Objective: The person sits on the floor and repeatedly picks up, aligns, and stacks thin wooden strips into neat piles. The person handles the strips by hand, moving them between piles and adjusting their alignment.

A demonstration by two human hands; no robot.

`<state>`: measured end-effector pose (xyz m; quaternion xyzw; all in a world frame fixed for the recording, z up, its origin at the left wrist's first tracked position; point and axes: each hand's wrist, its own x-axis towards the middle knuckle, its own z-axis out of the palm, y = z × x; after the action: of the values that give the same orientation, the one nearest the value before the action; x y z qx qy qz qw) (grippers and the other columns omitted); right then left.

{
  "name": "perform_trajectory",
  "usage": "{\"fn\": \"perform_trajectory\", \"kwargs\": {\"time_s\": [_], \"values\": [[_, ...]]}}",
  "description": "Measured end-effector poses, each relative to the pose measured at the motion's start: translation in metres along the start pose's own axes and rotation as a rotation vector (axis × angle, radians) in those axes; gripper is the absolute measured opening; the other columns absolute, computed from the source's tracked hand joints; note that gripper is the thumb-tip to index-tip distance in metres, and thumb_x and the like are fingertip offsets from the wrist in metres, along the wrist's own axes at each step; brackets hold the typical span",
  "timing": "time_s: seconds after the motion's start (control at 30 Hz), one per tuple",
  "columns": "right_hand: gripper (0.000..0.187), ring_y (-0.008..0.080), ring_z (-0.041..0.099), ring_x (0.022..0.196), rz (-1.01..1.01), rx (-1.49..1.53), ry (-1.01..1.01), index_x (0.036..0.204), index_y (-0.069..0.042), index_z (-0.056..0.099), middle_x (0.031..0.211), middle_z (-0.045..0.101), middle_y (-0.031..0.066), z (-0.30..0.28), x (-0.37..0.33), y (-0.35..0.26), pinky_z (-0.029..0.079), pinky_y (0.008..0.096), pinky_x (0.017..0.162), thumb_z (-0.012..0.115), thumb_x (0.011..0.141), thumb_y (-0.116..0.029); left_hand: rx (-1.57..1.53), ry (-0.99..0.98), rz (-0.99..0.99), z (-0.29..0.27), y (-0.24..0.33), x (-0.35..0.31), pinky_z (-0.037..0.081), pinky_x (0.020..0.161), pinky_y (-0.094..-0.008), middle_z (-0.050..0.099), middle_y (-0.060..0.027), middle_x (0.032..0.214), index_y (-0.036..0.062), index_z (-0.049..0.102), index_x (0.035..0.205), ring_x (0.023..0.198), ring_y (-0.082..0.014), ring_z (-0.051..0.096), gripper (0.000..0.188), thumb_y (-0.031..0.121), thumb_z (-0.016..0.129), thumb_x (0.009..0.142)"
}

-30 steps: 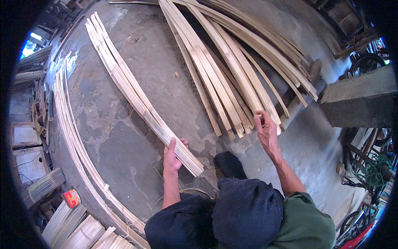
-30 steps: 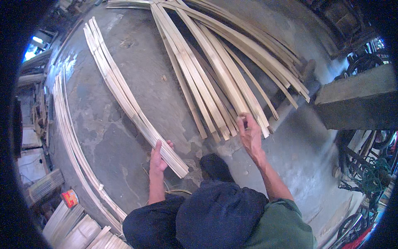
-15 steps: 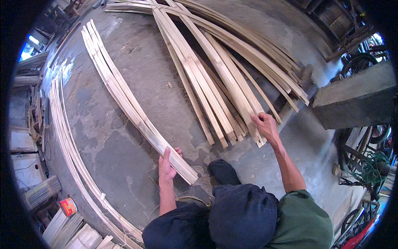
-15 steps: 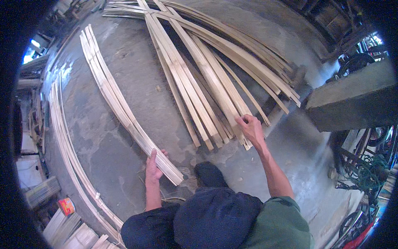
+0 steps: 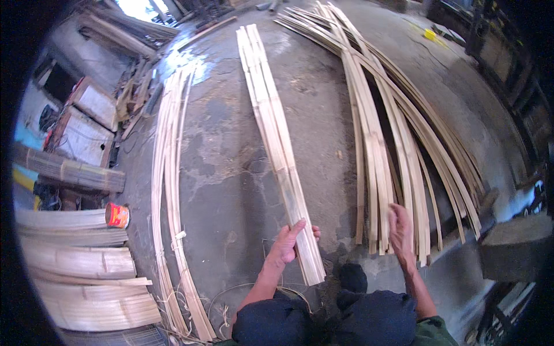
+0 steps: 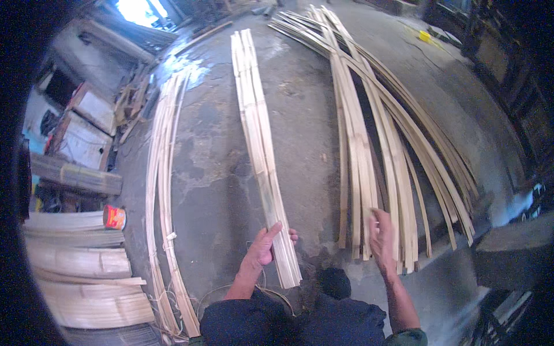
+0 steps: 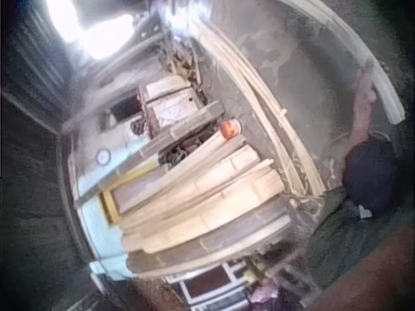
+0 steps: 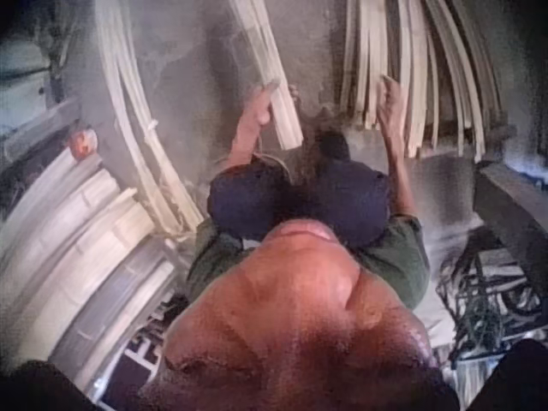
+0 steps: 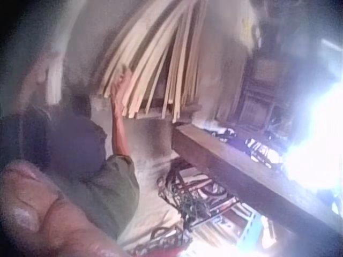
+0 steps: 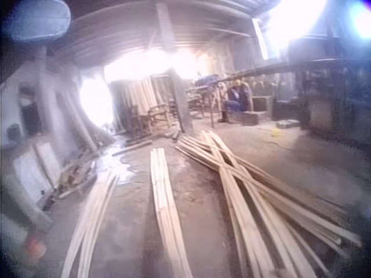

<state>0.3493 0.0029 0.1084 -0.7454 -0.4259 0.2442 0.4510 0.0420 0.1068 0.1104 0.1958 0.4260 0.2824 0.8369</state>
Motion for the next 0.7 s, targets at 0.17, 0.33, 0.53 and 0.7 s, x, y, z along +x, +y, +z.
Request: {"fn": "perform_trajectory", "kwargs": {"time_s": [0.17,0.33,0.53,0.7], "values": [[0.061,0.0229,0.061,0.103,0.697,0.857,-0.702,0.139,-0.003,0.043,0.111,0.064,0.017,0.14,0.054,-0.078,0.049,0.0404,0.094,0.048,0.099,-0.049,0.165,-0.169,0.11,0.024,0.02,-0.015,0.056,0.088,-0.0424,0.065,-0.018,0.108,-0.004,0.049,0.121,0.099,-0.0265,0.067,0.045,0.033,0.057,0.097],[0.061,0.022,0.065,0.094,0.538,0.75,-1.08,0.134,0.001,0.041,0.106,0.064,0.016,0.162,0.096,-0.113,0.056,0.0399,0.083,0.064,0.093,-0.037,0.641,-0.19,-0.004,0.03,0.042,-0.008,0.052,0.089,-0.039,0.064,-0.0134,0.115,-0.0025,0.051,0.128,0.103,-0.0232,0.065,0.065,0.054,0.05,0.096],[0.046,0.017,0.065,0.083,0.343,0.207,-0.983,0.12,-0.005,0.054,0.096,0.066,0.0074,-0.007,0.098,-0.098,0.056,0.0328,0.074,0.066,0.09,-0.037,1.0,-0.404,-0.053,0.035,0.093,0.019,0.047,0.096,-0.04,0.058,-0.0141,0.128,0.0041,0.046,0.138,0.113,-0.0253,0.058,0.064,0.054,0.045,0.099],[0.043,0.0202,0.066,0.088,0.492,0.037,-0.996,0.107,-0.001,0.062,0.095,0.069,0.0098,-0.142,-0.031,-0.085,0.053,0.0362,0.08,0.069,0.087,-0.039,0.36,-0.178,0.088,0.023,0.082,0.082,0.043,0.102,-0.0417,0.05,-0.0226,0.135,0.0003,0.035,0.144,0.119,-0.0302,0.054,0.083,0.065,0.046,0.093]]}}
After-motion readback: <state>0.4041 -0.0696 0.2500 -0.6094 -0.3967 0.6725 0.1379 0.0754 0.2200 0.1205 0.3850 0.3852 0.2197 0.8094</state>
